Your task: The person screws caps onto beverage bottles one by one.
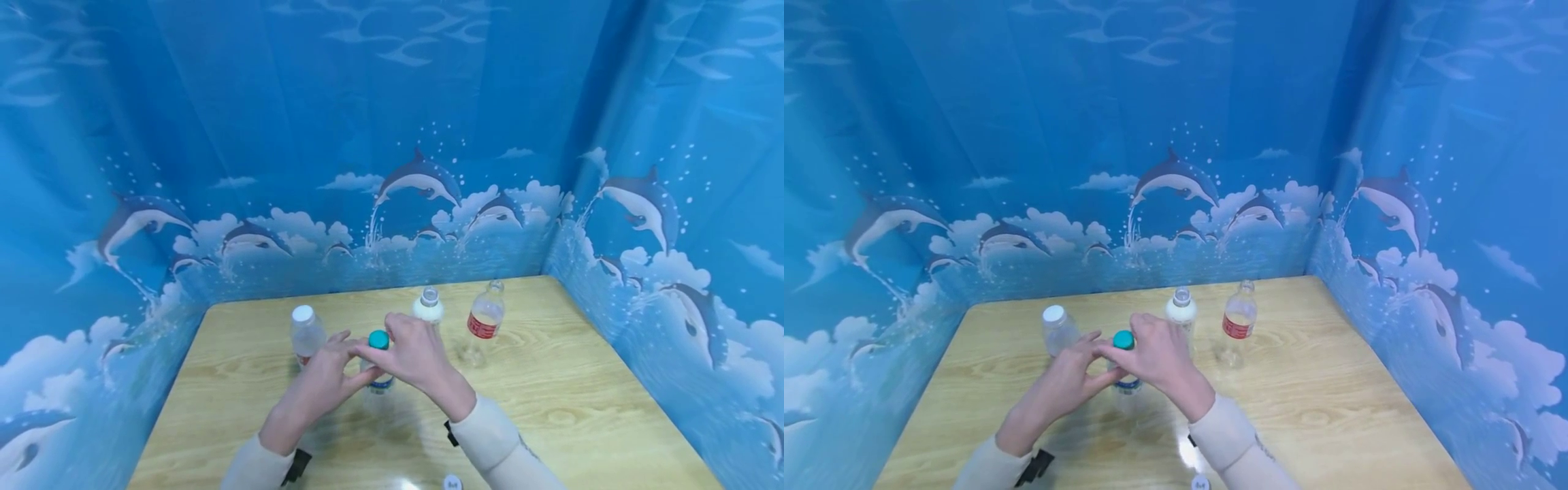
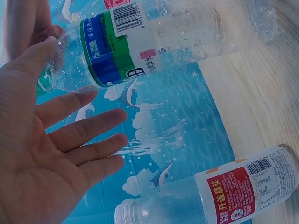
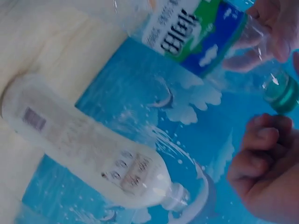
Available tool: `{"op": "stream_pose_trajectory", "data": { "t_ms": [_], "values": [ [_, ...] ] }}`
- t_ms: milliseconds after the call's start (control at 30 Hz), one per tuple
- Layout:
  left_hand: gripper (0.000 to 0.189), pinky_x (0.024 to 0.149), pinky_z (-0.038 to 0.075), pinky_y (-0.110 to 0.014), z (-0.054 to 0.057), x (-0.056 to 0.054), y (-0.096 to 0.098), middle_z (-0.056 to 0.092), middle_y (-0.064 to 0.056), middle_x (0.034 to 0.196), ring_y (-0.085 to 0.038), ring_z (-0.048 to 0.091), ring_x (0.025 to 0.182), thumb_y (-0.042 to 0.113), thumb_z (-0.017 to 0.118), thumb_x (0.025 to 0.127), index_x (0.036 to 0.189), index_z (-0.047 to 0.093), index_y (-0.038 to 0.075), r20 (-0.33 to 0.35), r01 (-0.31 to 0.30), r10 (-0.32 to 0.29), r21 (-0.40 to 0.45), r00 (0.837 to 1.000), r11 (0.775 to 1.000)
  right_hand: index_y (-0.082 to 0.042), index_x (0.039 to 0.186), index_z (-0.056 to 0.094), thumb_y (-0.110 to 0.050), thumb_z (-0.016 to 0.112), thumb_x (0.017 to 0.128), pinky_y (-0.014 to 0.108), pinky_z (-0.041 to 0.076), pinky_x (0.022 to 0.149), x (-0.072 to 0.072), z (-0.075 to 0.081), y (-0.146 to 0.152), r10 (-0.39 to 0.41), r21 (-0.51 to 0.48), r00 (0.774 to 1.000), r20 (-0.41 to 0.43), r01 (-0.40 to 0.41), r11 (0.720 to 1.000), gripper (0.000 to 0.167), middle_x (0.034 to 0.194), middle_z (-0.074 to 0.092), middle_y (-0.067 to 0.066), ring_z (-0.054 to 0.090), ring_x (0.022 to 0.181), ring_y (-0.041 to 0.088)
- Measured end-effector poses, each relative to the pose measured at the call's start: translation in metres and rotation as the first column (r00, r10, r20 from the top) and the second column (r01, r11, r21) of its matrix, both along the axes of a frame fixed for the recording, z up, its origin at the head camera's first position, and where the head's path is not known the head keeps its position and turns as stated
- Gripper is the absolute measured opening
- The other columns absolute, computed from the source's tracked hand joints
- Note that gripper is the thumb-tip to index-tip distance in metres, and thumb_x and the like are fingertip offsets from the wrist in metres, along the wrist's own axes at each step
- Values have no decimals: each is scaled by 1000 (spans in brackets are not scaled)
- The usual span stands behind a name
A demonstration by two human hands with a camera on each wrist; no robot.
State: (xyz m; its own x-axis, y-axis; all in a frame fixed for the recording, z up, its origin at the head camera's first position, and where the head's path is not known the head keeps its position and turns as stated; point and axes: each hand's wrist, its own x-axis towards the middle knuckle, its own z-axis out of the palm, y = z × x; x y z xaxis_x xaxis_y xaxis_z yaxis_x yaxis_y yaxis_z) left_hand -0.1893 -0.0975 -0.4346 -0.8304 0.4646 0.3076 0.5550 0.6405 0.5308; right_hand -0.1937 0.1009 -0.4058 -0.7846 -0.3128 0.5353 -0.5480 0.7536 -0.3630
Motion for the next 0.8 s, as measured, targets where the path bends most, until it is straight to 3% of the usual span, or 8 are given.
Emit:
{"op": "stream_pose_trajectory", "data": {
  "t_ms": [67,133,233,333,467,667,800],
  "values": [
    [42,116,43,-64,1,0,0,75,0,131,-44,58,139,52,74,96,129,75,27,21,-3,3,-2,1000,1000,-18,73,50,-66,79,85,21,24,45,3,7,4,-17,30,997,70,15,999,57,57,31,-11,27,47,3],
    [45,115,45,-64,2,-1,0,75,-2,133,-44,57,140,52,74,96,131,75,24,32,-10,10,-14,999,1000,-21,87,59,-64,77,87,24,27,47,6,15,10,16,9,983,181,-18,1000,47,61,39,-11,31,48,5],
    [53,111,50,-62,3,-1,-1,73,-8,135,-43,57,140,54,72,97,135,73,16,38,-28,29,-33,999,999,-23,126,65,-48,76,94,25,36,52,7,22,22,143,-92,933,330,-119,989,41,81,53,-9,39,55,6],
    [61,107,53,-60,2,-1,-2,72,-13,137,-43,60,137,55,71,98,139,69,11,40,-32,33,-34,999,999,-21,147,60,-31,71,98,24,42,58,5,23,29,259,-139,892,371,-223,965,51,101,58,-7,43,62,7],
    [63,105,54,-61,1,-2,-3,71,-13,138,-42,62,134,57,69,98,142,67,12,50,-27,28,-26,998,999,-19,139,67,-24,68,98,24,46,61,2,18,33,304,-144,886,350,-270,952,41,103,61,-6,47,68,6],
    [61,105,54,-62,-2,-2,-1,71,-12,139,-42,62,134,55,70,98,141,68,11,28,-27,27,-9,999,1000,-18,121,71,-24,72,95,23,47,63,-1,9,29,291,-165,914,284,-252,953,27,95,60,-3,51,74,11],
    [58,103,56,-60,-7,-1,1,71,-13,137,-42,65,130,50,72,99,140,68,10,-1,-28,28,-4,1000,1000,-16,118,68,-26,71,95,23,48,68,-3,4,26,267,-95,930,254,-250,964,26,96,61,-2,54,82,13]
  ]
}}
